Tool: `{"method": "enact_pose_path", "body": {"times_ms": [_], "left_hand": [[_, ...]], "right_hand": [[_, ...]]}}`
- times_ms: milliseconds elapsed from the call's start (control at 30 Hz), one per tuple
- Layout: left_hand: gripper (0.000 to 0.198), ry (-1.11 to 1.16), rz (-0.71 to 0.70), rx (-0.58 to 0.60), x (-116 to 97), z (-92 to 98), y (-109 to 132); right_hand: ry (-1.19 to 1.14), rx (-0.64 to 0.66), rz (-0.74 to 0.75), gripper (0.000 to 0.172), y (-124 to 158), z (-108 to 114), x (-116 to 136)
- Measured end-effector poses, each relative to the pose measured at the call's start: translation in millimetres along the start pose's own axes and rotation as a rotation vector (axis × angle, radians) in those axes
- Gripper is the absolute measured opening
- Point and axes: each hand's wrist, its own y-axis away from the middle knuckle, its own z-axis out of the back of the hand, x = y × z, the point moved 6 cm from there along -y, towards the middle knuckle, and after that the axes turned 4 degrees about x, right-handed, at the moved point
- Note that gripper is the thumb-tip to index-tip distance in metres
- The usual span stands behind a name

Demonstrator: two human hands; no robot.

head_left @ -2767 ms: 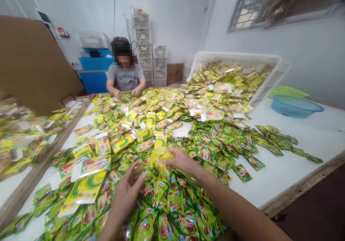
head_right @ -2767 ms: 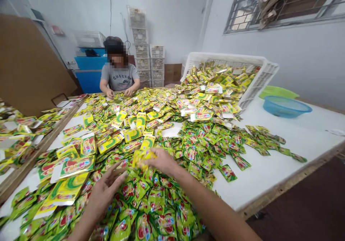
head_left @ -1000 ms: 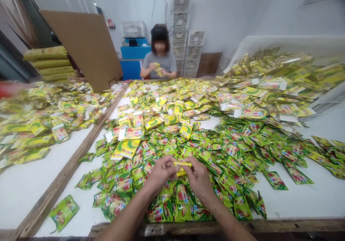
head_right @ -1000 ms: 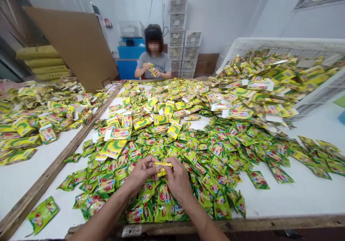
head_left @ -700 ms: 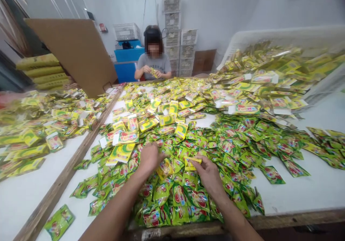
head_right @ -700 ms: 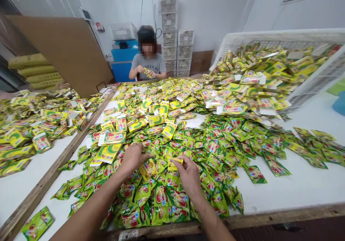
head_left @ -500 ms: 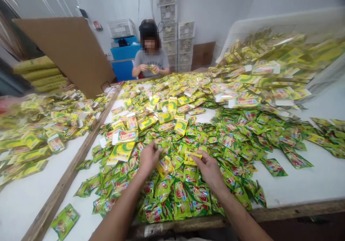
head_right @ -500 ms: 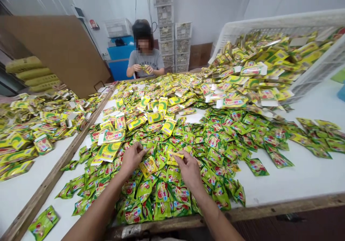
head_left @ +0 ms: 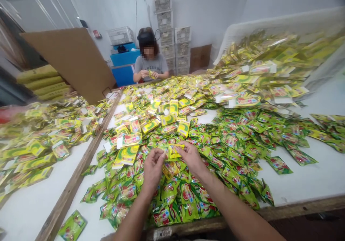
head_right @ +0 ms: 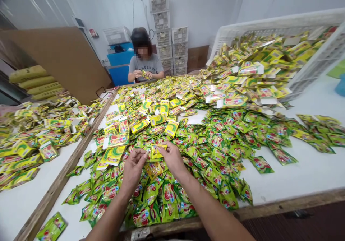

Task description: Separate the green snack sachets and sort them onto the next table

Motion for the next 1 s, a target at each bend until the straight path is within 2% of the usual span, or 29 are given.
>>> {"method": "enact_pose_path", "body": {"times_ms": [100,167,267,333,367,433,533,600,667,767,867,1000], "left_hand": [[0.037,0.103,0.148,0.044,5.9,-7.6,2.0],[0.037,0.101,0.132,0.039,3.0,-11.2,-0.6],[0.035,0.03,0.04,0.025,-6.7,-19.2,-7.9],[0.035,-0.028,0.054,0.111,-10.8,-31.8,-16.4],[0.035,-0.068,0.071,0.169,-12.8,-39.1,-22.1],[0.037,-0.239,0.061,0.214,-20.2,-50.6,-37.6],[0.035,-0.741,-0.13,0.066,-41.8,-67.1,-66.0],[0.037,-1.076,-0.267,0.023,-50.3,-90.6,-81.6],[0.045,-1.295,-0.305,0.097,-45.2,-117.4,-94.8],[0.05,-1.436,-0.194,0.256,-26.3,-138.7,-109.2],[0.041,-1.451,-0.112,0.323,-18.9,-130.6,-116.1],[0.03,-1.421,-0.129,0.283,-32.2,-90.2,-112.1]], "right_hand": [[0.21,-0.072,0.1,0.027,10.1,1.8,8.2],[0.279,-0.067,0.123,0.024,16.0,3.0,12.8],[0.099,0.016,0.028,0.027,18.3,8.2,10.2],[-0.007,0.002,-0.027,0.031,19.0,20.4,8.9],[-0.017,-0.05,-0.035,0.034,20.1,30.4,9.2],[0.024,-0.2,-0.03,0.037,25.2,54.0,9.3],[0.119,-0.389,-0.02,0.039,37.5,82.0,2.8],[0.193,-0.426,-0.002,0.038,44.1,89.2,-4.9],[0.276,-0.423,0.031,0.036,48.4,89.9,-11.7],[0.391,-0.437,0.097,0.033,52.8,88.8,-16.5],[0.447,-0.452,0.131,0.031,54.8,88.6,-18.4],[0.367,-0.409,0.104,0.03,51.8,87.0,-24.8]]}}
